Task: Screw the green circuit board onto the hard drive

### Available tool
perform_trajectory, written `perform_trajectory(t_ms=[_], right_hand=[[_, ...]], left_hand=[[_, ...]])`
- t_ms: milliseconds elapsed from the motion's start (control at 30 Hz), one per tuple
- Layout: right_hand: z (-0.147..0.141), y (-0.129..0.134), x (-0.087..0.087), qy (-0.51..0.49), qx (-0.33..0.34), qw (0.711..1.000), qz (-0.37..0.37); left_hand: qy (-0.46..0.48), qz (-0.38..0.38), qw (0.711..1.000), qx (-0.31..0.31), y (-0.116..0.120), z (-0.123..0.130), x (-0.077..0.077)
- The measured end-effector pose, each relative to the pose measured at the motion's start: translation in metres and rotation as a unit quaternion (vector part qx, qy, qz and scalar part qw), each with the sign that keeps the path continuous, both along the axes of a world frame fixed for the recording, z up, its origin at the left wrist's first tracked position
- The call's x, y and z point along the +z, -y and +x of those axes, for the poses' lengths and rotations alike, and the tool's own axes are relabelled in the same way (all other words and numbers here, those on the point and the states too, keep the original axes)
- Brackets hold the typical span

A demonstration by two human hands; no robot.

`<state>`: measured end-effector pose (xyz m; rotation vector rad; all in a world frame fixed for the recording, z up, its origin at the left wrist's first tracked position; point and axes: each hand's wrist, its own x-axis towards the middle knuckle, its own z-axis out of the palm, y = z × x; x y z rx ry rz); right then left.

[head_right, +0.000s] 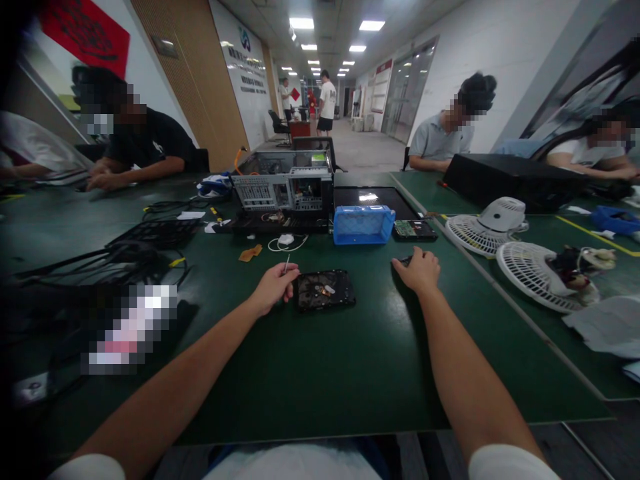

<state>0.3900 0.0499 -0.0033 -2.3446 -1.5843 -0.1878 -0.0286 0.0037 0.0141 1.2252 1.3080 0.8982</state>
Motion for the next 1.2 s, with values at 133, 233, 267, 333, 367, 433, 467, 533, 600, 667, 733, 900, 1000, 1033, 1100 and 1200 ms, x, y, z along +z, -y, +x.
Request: perform_trajectory(t_ms=[133, 233, 267, 333, 367, 433, 467, 533, 600, 667, 733, 900, 1000, 1033, 1100, 1200], right_hand=[[-0.008, 0.004, 0.001, 0.001, 0.045, 0.999, -0.010], [-0.015, 0.007, 0.004, 0.001, 0.037, 0.999, 0.002], [-0.017, 0.008, 0.005, 0.005, 0.031, 0.999, 0.012], [-0.021, 0.009, 0.007, 0.009, 0.025, 0.999, 0.036], [-0.023, 0.010, 0.009, 0.004, 0.032, 0.998, 0.047], [-0.027, 0.012, 0.012, -0.018, 0.073, 0.995, 0.066], [-0.029, 0.013, 0.014, -0.030, 0.103, 0.991, 0.077], [-0.037, 0.015, 0.018, -0.046, 0.162, 0.981, 0.101], [-0.048, 0.017, 0.021, -0.047, 0.187, 0.974, 0.116], [-0.061, 0.020, 0.024, -0.058, 0.207, 0.968, 0.127], [-0.073, 0.022, 0.026, -0.073, 0.234, 0.959, 0.140], [-0.086, 0.025, 0.025, -0.122, 0.305, 0.934, 0.141], [-0.084, 0.024, 0.022, -0.221, 0.292, 0.920, 0.141], [-0.083, 0.023, 0.021, -0.279, 0.270, 0.910, 0.142], [-0.081, 0.020, 0.020, -0.406, 0.221, 0.875, 0.146], [-0.079, 0.018, 0.019, -0.534, 0.198, 0.811, 0.132]], left_hand=[[0.002, 0.005, 1.000, 0.000, -0.001, 0.000, -0.001], [0.007, 0.011, 1.000, -0.002, -0.002, -0.001, -0.005], [0.008, 0.012, 1.000, 0.001, -0.003, -0.001, -0.006], [0.012, 0.015, 1.000, 0.008, -0.004, -0.001, -0.008], [0.015, 0.017, 1.000, 0.011, -0.004, -0.001, -0.008], [0.016, 0.018, 1.000, 0.010, -0.003, 0.000, -0.007], [0.015, 0.017, 1.000, 0.008, -0.003, 0.000, -0.006], [0.008, 0.016, 1.000, 0.003, -0.002, 0.000, -0.005], [0.004, 0.017, 1.000, -0.002, -0.001, 0.000, -0.004], [0.008, 0.020, 1.000, -0.006, -0.001, 0.000, -0.004], [0.012, 0.020, 1.000, -0.007, -0.001, -0.001, -0.004], [0.009, 0.017, 1.000, -0.007, -0.001, 0.000, -0.004], [0.013, 0.013, 1.000, -0.014, -0.002, -0.001, -0.005], [0.013, 0.011, 1.000, -0.015, -0.002, -0.002, -0.005], [0.010, 0.008, 1.000, -0.014, -0.003, -0.003, -0.006], [0.007, 0.008, 1.000, -0.016, -0.003, -0.004, -0.005]])
